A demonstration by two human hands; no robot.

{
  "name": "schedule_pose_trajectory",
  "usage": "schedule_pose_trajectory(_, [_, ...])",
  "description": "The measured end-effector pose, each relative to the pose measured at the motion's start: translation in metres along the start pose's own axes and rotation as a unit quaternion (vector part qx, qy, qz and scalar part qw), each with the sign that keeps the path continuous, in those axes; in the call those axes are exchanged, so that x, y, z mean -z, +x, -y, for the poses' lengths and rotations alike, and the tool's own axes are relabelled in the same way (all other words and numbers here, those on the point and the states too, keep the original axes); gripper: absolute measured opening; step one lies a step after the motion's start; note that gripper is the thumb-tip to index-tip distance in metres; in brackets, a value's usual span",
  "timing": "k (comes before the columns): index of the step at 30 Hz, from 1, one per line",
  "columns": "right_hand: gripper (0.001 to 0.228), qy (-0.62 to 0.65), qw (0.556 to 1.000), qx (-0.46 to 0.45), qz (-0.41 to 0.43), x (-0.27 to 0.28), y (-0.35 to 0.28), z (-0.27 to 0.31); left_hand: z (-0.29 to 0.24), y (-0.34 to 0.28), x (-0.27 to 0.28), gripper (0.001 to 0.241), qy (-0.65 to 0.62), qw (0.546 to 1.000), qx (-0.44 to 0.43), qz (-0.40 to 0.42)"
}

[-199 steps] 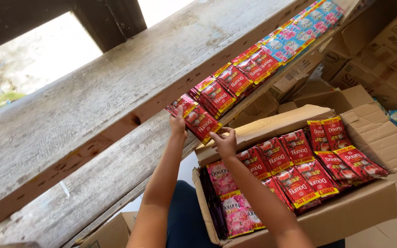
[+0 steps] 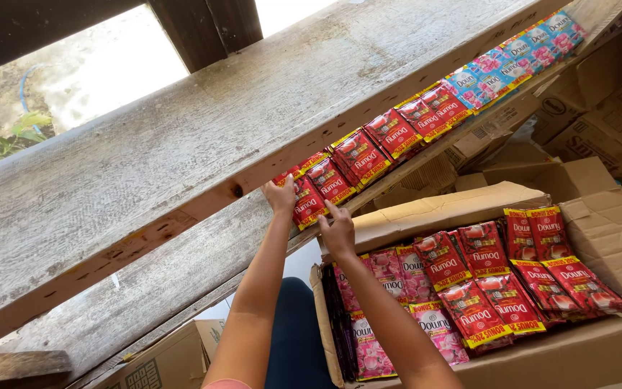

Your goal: Organizing and restocking detergent sachets onto a wooden shelf from cardboard boxes on the floor.

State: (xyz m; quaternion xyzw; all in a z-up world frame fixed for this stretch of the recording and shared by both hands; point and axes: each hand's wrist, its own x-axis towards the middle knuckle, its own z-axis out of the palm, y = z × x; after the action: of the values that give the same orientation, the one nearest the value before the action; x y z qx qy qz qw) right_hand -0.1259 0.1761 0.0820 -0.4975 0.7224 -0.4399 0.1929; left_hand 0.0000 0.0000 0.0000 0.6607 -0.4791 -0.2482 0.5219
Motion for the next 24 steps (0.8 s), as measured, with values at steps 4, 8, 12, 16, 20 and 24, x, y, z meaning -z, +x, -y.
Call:
schedule_pose_trajectory(4, [0.062,-0.062,0.995,-0.016,0.071,0.02,-0.008,0.025,-0.035,-0.02,0.019,0.078,0.066,0.996,-0.057,0.007])
schedule_pose_trajectory(8, [0.063,-0.148,0.982,0.023,0.113,0.026,-0.021,0.036,-0.049,-0.04,0.028,0.078,0.14,0.983,-0.113,0.044])
schedule_pose_trajectory(12, [0.063,-0.16,0.981,0.062,0.09,0.018,-0.021,0.024,-0.054,-0.04,0.022,0.076,0.182,0.974,-0.117,0.069])
schedule_pose_trajectory(16, [0.064,-0.156,0.982,0.093,0.06,0.026,-0.022,0.031,-0.074,-0.039,0.017,0.077,0.226,0.967,-0.062,0.095])
schedule_pose_trajectory(20, [0.06,-0.203,0.96,0.192,-0.015,0.033,-0.026,0.039,-0.099,-0.042,0.019,0.074,0.283,0.95,-0.021,0.132])
schedule_pose_trajectory(24, [0.053,-0.224,0.946,0.236,0.017,0.023,-0.025,0.02,-0.114,-0.038,0.036,0.069,0.28,0.948,0.011,0.148])
